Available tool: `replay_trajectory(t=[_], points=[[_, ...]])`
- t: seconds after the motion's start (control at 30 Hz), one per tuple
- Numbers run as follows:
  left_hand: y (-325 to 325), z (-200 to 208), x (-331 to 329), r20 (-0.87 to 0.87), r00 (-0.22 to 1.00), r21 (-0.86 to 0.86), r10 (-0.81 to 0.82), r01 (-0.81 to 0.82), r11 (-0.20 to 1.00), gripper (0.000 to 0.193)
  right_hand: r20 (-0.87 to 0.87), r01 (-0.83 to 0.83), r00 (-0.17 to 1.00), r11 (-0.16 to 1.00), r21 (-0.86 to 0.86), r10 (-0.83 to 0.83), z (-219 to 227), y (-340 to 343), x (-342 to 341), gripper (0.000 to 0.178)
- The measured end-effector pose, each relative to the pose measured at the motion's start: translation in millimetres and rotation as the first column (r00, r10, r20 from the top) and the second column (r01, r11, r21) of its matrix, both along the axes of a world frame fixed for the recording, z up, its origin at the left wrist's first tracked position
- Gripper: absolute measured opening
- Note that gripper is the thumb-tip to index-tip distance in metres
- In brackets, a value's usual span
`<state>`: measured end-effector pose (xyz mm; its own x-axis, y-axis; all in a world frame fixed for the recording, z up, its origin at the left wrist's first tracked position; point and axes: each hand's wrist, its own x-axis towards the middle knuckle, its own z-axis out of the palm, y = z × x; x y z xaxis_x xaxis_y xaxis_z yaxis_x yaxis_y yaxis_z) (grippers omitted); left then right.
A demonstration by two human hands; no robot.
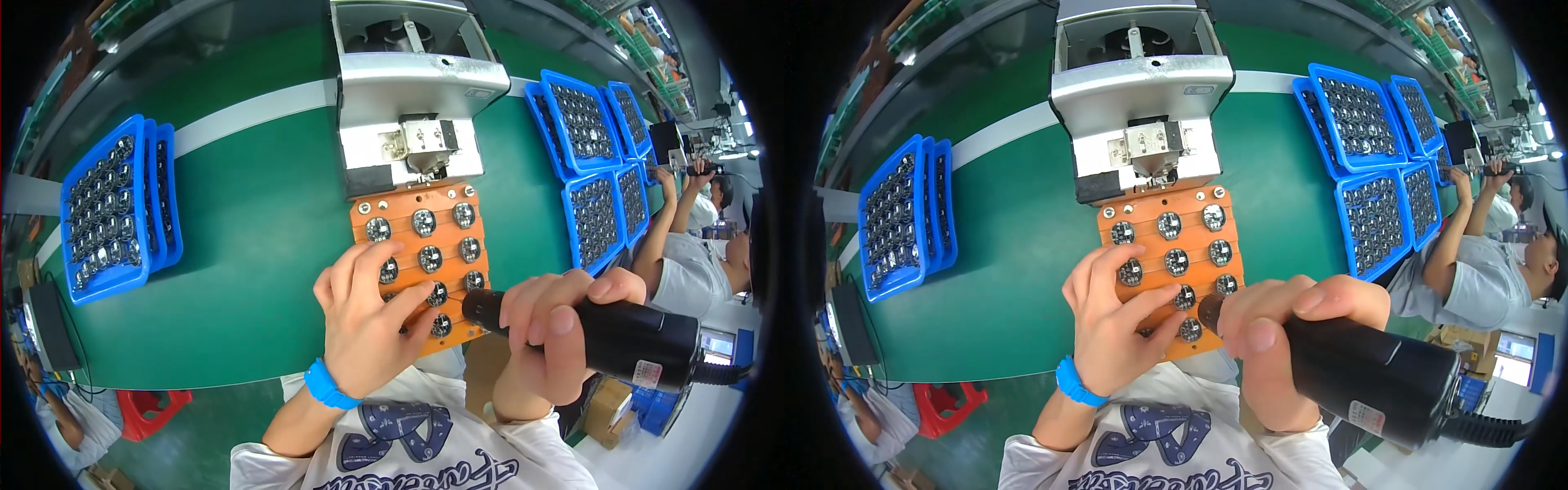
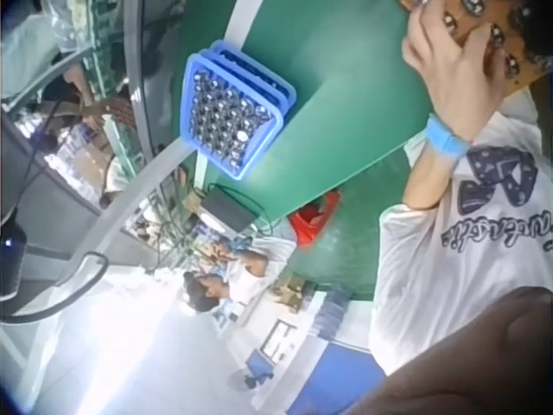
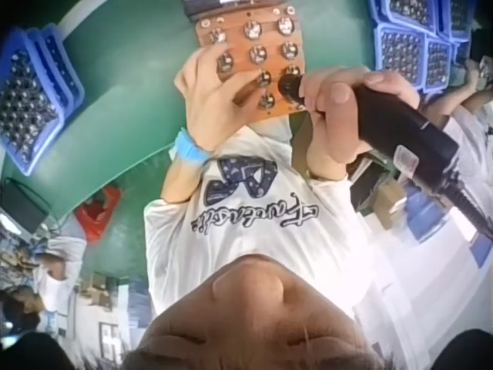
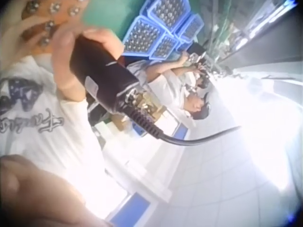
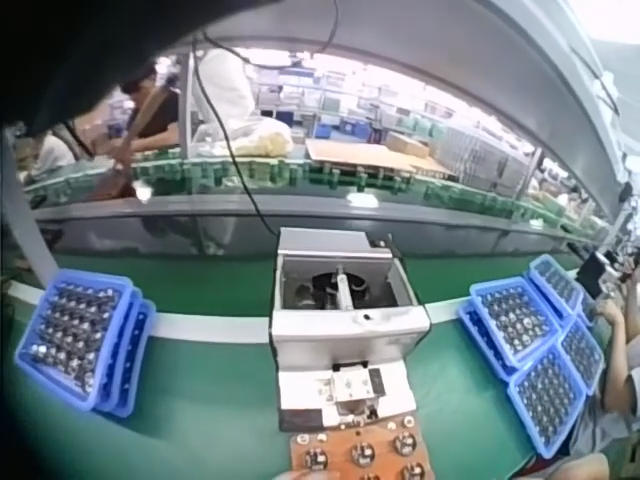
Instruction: The person assembles metal components onto a circuit board by driving screws into them with an electric screwdriver.
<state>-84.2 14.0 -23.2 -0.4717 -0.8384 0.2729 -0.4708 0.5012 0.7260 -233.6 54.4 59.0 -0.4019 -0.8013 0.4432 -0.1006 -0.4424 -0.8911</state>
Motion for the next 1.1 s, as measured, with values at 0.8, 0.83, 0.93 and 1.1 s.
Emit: replay_trajectory(t=[0.8, 0.83, 0.93, 1.1], points=[[0, 9, -3, 0.016, 0.999, 0.040, 0.032, -0.033, 0.999, 0.030, -0.029, -0.070, 0.997, 0.997, -0.026, 0.069, -13, 5, 3, 0.030], [-1, 9, -2, 0.029, 0.999, 0.042, 0.038, -0.039, 0.998, 0.029, -0.004, -0.089, 0.996, 0.996, -0.023, 0.089, -13, 7, 4, 0.031], [-1, 7, -2, 0.010, 0.999, 0.040, 0.041, -0.041, 0.998, 0.029, 0.106, -0.122, 0.987, 0.992, 0.030, 0.118, 2, -4, -4, 0.033], [0, 10, 1, -0.005, 1.000, 0.079, 0.011, -0.010, 0.997, 0.029, -0.041, -0.051, 0.998, 0.989, -0.137, 0.046, 39, -74, -3, 0.038]])
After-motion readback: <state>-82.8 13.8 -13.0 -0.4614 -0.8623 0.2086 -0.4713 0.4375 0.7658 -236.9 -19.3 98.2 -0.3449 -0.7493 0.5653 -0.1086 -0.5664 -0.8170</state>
